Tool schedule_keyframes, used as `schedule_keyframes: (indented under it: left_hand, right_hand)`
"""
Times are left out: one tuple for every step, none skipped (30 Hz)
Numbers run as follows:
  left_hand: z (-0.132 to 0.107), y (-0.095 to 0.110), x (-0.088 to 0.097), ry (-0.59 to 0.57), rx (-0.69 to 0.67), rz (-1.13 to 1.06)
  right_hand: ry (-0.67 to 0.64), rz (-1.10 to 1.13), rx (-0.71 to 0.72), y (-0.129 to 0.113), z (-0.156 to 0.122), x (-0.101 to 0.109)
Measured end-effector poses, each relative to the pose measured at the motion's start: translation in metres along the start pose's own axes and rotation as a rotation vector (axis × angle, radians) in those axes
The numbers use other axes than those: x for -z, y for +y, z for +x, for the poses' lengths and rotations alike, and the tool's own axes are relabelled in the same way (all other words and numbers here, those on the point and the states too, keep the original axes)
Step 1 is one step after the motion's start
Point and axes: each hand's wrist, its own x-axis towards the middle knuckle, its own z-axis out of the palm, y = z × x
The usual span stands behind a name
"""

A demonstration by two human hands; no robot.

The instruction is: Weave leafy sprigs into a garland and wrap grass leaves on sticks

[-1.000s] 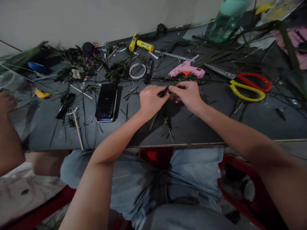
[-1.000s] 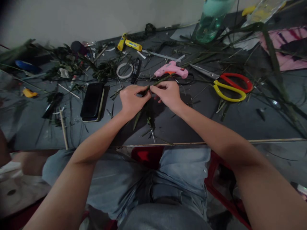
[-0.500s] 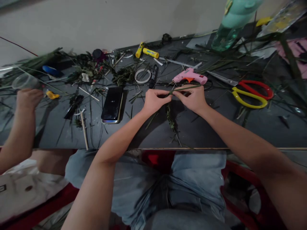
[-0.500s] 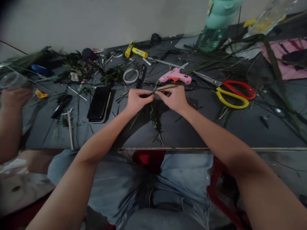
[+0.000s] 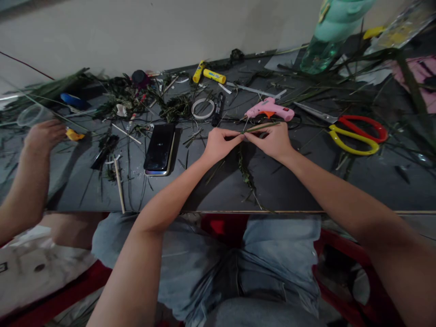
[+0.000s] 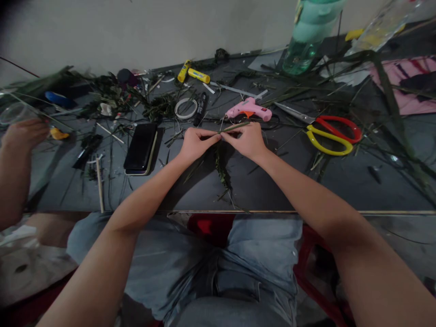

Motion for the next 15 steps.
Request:
schedule_keyframes:
  left_hand:
    - [0.001, -0.002, -0.001, 0.013, 0.035, -0.045]
    - [0.002, -0.003, -0.003, 0.033, 0.079, -0.093]
    - [0.003, -0.004, -0.004, 0.060, 0.128, -0.139]
    - [0.004, -0.005, -0.005, 0.087, 0.178, -0.183]
    - [0.004, -0.005, -0.006, 0.108, 0.222, -0.224]
    - [0.005, -0.005, -0.007, 0.117, 0.257, -0.259]
    - [0.006, -0.004, -0.007, 0.118, 0.279, -0.291]
    - [0.006, -0.003, -0.007, 0.110, 0.291, -0.315]
    - [0.006, -0.002, -0.007, 0.097, 0.295, -0.333]
    - [0.006, 0.000, -0.007, 0.080, 0.290, -0.347]
    - [0.006, 0.001, -0.007, 0.061, 0.280, -0.361]
    - [0.005, 0.003, -0.006, 0.038, 0.272, -0.378]
    - [0.004, 0.004, -0.006, 0.010, 0.270, -0.397]
    - [0.003, 0.006, -0.005, -0.022, 0.275, -0.419]
    - [0.003, 0.007, -0.005, -0.054, 0.285, -0.441]
  right_hand:
    - [0.026, 0.018, -0.021, 0.000, 0.001, -0.001]
    - [0.070, 0.033, -0.037, 0.000, 0.001, 0.000]
    - [0.131, 0.036, -0.046, 0.000, 0.002, 0.001]
    - [0.198, 0.019, -0.044, 0.000, 0.003, 0.004]
    - [0.256, -0.019, -0.026, 0.000, 0.004, 0.008]
    - [0.284, -0.077, 0.014, 0.000, 0.005, 0.013]
    - [0.279, -0.145, 0.074, 0.001, 0.007, 0.018]
    - [0.248, -0.212, 0.141, 0.001, 0.008, 0.023]
    - [0.207, -0.270, 0.205, 0.001, 0.010, 0.028]
    - [0.160, -0.316, 0.251, 0.001, 0.011, 0.032]
    - [0.114, -0.348, 0.270, 0.000, 0.013, 0.036]
    - [0.078, -0.367, 0.258, -0.002, 0.014, 0.038]
    - [0.052, -0.375, 0.222, -0.004, 0.016, 0.040]
    - [0.033, -0.379, 0.178, -0.007, 0.017, 0.041]
    - [0.023, -0.379, 0.139, -0.011, 0.017, 0.042]
